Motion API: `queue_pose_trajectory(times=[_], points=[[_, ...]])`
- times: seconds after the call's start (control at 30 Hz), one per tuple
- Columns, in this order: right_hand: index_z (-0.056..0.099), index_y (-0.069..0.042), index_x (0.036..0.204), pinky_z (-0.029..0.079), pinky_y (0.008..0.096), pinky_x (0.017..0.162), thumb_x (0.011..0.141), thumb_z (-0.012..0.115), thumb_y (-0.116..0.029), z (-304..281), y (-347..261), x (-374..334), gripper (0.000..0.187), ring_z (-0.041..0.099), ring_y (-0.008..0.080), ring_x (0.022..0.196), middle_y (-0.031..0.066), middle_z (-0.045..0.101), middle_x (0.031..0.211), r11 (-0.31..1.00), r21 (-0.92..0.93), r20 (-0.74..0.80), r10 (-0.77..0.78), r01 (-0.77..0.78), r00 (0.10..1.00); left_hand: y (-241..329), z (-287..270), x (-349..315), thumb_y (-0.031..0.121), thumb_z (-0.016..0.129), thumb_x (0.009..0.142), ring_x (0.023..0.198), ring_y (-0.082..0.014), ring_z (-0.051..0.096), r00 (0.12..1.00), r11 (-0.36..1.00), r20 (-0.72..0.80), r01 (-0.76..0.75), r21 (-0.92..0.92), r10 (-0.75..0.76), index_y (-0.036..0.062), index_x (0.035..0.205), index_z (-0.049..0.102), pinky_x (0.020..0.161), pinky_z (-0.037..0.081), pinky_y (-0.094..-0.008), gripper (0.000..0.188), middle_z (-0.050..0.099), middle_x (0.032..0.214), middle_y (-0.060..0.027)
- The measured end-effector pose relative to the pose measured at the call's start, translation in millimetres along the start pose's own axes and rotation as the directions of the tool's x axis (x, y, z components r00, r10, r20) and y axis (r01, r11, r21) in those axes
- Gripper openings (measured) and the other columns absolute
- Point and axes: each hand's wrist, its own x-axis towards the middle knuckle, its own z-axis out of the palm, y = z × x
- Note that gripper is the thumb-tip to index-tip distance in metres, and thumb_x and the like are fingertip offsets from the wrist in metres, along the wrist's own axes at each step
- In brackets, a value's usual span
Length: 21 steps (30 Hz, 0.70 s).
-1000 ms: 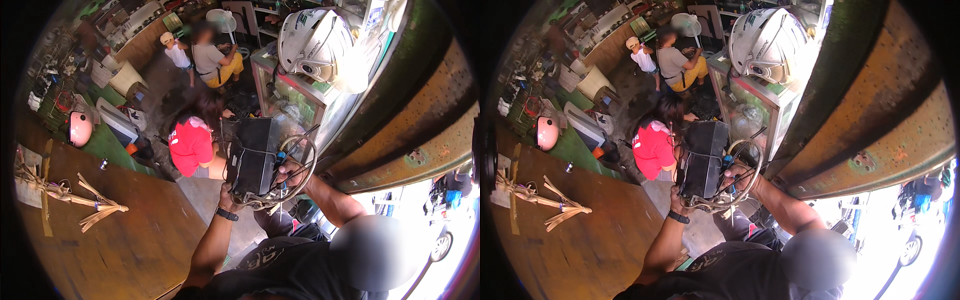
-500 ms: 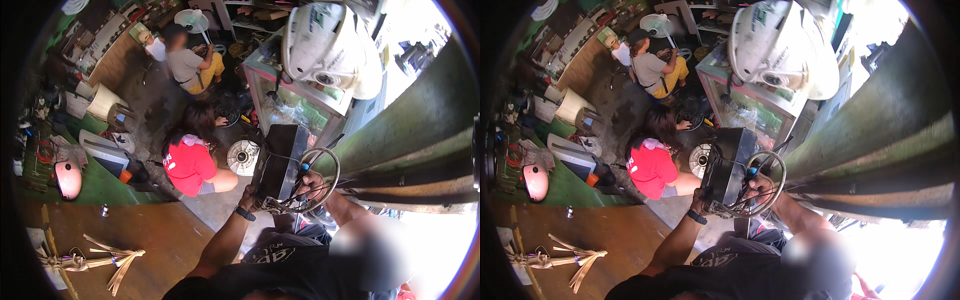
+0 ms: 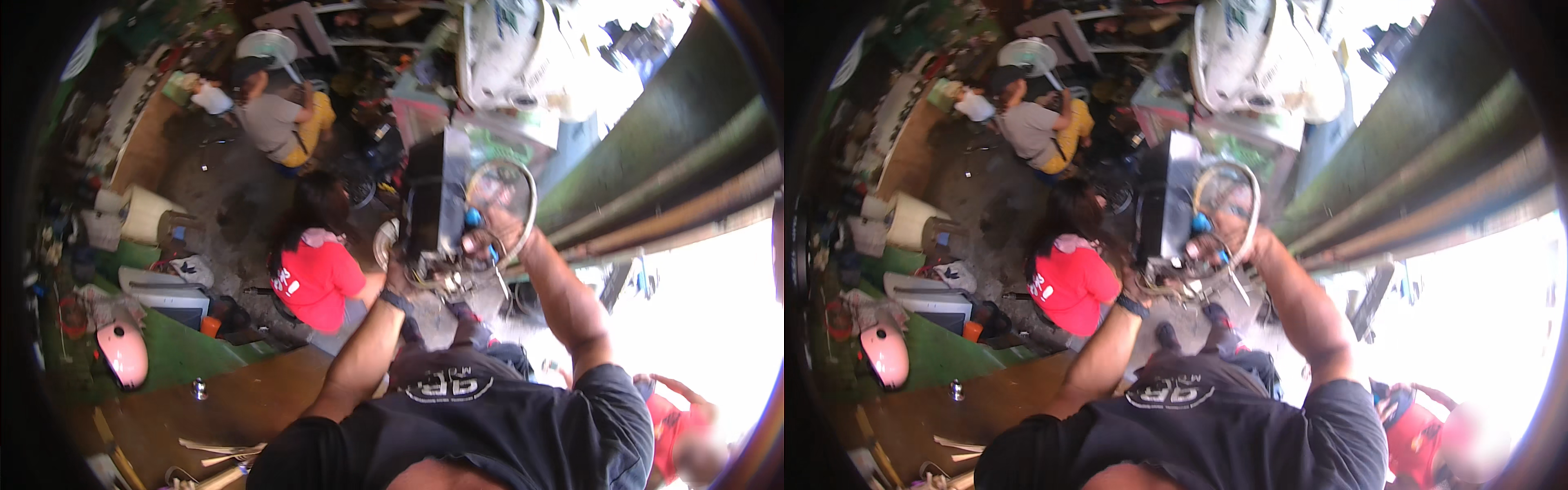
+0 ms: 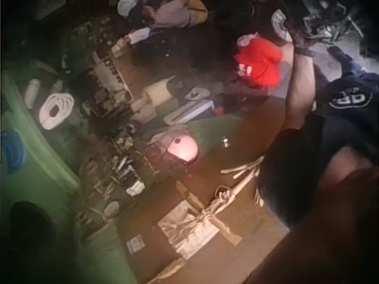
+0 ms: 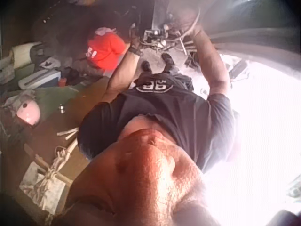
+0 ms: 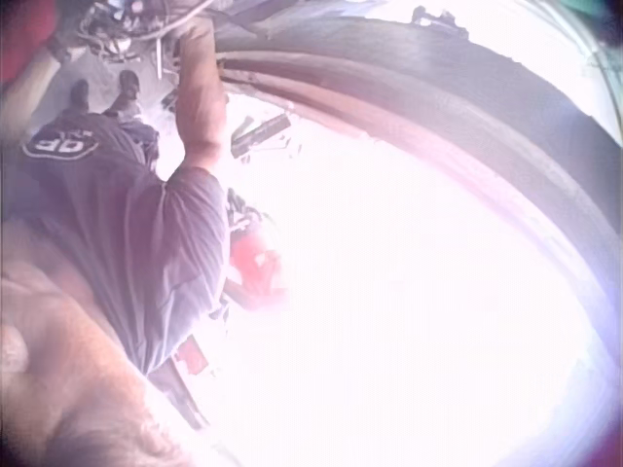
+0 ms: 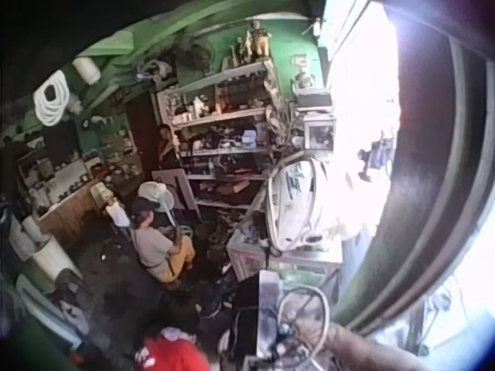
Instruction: The person disassembles an air conditioning unit by hand and using a screwdriver, removing plastic housing, the internal fan roller, and the control circuit components.
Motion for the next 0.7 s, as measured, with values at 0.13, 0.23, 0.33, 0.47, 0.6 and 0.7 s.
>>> queue_pose_trajectory(times=[0.13, 0.23, 0.33, 0.47, 0.6, 0.7], points=[[0.065, -0.002, 0.105, 0.048, 0.0287, 0.052, 0.077, 0.09, -0.028, 29.1, -44.8, -9.4, 0.046, 0.061, 0.0115, 0.066, 0.0021, 0.067, 0.079, 0.931, -0.365, -0.128, -0.049, -0.001, 0.991, 33.7, -18.9, -13.7, 0.078, 0.051, 0.085, 0.105, -0.0398, 0.063, 0.981, 0.979, 0.147, 0.096, 0.18, -0.124, 0.0081, 0.15, 0.045, 0.078, 0.053, -0.0521, 0.096, 0.058, 0.136, -0.0244], [0.052, -0.004, 0.136, 0.046, 0.0275, 0.051, 0.075, 0.09, -0.044, 43.7, -45.7, -11.7, 0.082, 0.06, 0.0112, 0.064, 0.0016, 0.064, 0.085, 0.93, -0.364, -0.266, -0.05, -0.052, 0.963, 48.8, -14.2, -13.5, 0.082, 0.05, 0.083, 0.089, -0.033, 0.062, 0.98, 0.977, 0.109, 0.151, 0.152, -0.168, 0.0051, 0.146, 0.049, 0.078, 0.054, -0.0522, 0.1, 0.06, 0.13, -0.0251], [0.052, -0.001, 0.135, 0.051, 0.0322, 0.064, 0.076, 0.09, -0.039, 49.3, -38.6, -14.8, 0.08, 0.063, 0.0177, 0.079, 0.0042, 0.062, 0.093, 0.956, -0.284, -0.305, -0.169, 0.08, 0.937, 43.0, 15.3, -11.0, 0.07, 0.057, 0.088, 0.102, -0.0366, 0.064, 0.991, 0.994, 0.084, 0.101, 0.039, -0.104, 0.0019, 0.144, 0.05, 0.073, 0.057, -0.0447, 0.088, 0.057, 0.137, -0.0257], [0.056, 0.0, 0.125, 0.05, 0.0433, 0.081, 0.076, 0.087, -0.039, 17.1, -27.0, -24.6, 0.069, 0.063, 0.0321, 0.095, 0.0173, 0.065, 0.102, 0.468, -0.879, -0.239, -0.258, -0.096, 0.936, 42.9, 20.9, -14.5, 0.067, 0.062, 0.087, 0.096, -0.0348, 0.066, 0.995, 0.985, -0.052, 0.087, 0.147, -0.08, 0.0074, 0.144, 0.052, 0.077, 0.057, -0.0493, 0.083, 0.058, 0.137, -0.0219], [0.055, -0.001, 0.124, 0.051, 0.0486, 0.085, 0.085, 0.072, -0.024, -19.2, 4.5, -62.0, 0.048, 0.064, 0.0423, 0.106, 0.0237, 0.065, 0.115, 0.211, -0.941, -0.328, -0.37, -0.265, 0.869, 40.0, 6.6, -13.2, 0.056, 0.059, 0.092, 0.102, -0.0362, 0.068, 0.974, 0.979, 0.11, 0.188, 0.072, -0.195, 0.0036, 0.141, 0.053, 0.074, 0.061, -0.0455, 0.073, 0.061, 0.135, -0.0218], [0.048, -0.003, 0.124, 0.052, 0.0483, 0.092, 0.085, 0.069, -0.014, -12.7, -19.9, -102.2, 0.046, 0.062, 0.0421, 0.113, 0.0249, 0.059, 0.127, 0.559, -0.706, -0.625, -0.205, -0.435, 0.753, 54.1, -32.1, -21.6, 0.057, 0.058, 0.093, 0.107, -0.0346, 0.068, 0.993, 0.956, -0.047, 0.12, 0.267, -0.112, 0.0007, 0.138, 0.054, 0.079, 0.061, -0.0475, 0.073, 0.065, 0.13, -0.0207]])
